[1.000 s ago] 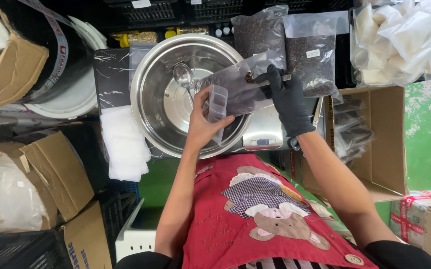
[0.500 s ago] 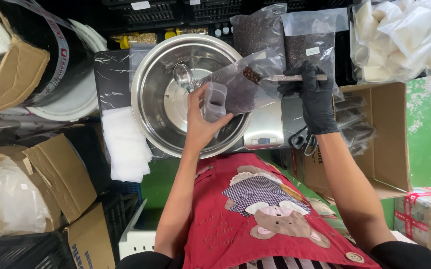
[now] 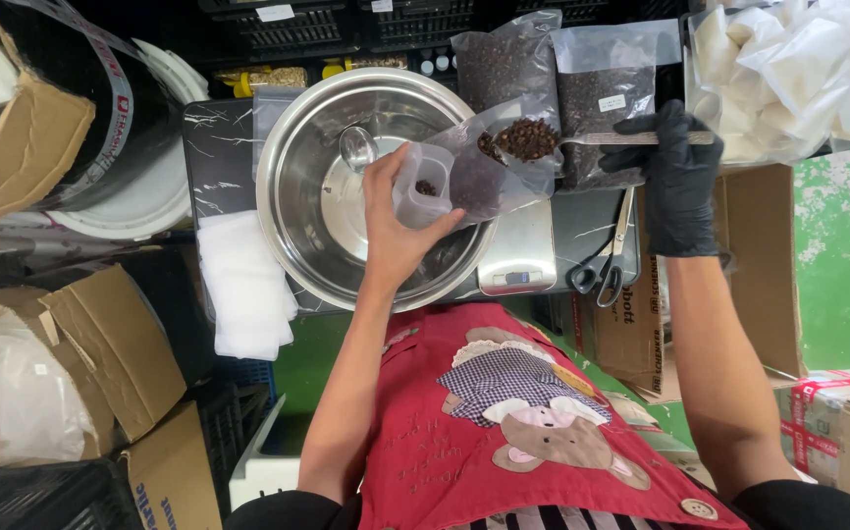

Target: Portioning and bagging cloves using a spoon and a digital scale for packaging.

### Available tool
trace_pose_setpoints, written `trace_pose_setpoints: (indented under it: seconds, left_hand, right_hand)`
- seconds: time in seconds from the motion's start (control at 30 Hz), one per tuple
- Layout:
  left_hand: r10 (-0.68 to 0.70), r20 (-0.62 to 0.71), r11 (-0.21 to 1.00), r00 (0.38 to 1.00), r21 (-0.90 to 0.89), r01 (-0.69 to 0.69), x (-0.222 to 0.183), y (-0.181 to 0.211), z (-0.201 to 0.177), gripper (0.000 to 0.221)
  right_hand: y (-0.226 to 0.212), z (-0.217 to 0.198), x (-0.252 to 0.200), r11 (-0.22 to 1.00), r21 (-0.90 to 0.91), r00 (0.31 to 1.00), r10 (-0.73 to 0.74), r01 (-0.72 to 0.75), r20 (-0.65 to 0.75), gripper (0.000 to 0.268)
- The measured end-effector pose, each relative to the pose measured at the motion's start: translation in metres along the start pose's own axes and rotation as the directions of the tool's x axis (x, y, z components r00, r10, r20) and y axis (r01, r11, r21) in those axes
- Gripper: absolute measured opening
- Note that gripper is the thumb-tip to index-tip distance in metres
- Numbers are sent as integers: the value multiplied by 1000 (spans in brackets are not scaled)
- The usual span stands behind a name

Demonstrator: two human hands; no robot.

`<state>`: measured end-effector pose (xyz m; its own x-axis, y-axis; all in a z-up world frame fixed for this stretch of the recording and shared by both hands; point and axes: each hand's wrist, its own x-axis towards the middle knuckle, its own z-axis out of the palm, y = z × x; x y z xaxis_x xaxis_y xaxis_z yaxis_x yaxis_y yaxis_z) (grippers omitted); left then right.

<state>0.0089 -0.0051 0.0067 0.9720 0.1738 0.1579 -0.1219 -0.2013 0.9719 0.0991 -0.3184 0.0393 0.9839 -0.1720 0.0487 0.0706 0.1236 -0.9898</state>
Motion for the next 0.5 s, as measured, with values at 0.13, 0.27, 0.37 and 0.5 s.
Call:
trace_pose_setpoints:
  seconds: [0.13, 0.27, 0.37, 0.5]
  left_hand:
    - [28, 11, 989, 1000, 143, -29, 2, 2, 5, 90]
    - [54, 37, 964, 998, 259, -62, 5, -6, 13, 92]
    - [105, 45, 935, 993, 336, -115, 8, -5, 19, 99]
    - [154, 55, 914, 987, 371, -163, 8, 2, 27, 102]
  right_hand:
    - [-36, -2, 1, 991, -128, 992, -25, 40, 121, 50]
    - [-56, 7, -3, 999, -45, 987, -13, 20, 157, 38]
    - [-83, 45, -17, 988, -143, 984, 72, -48, 165, 46]
    - [-98, 86, -40, 956, -287, 975, 123, -66, 185, 49]
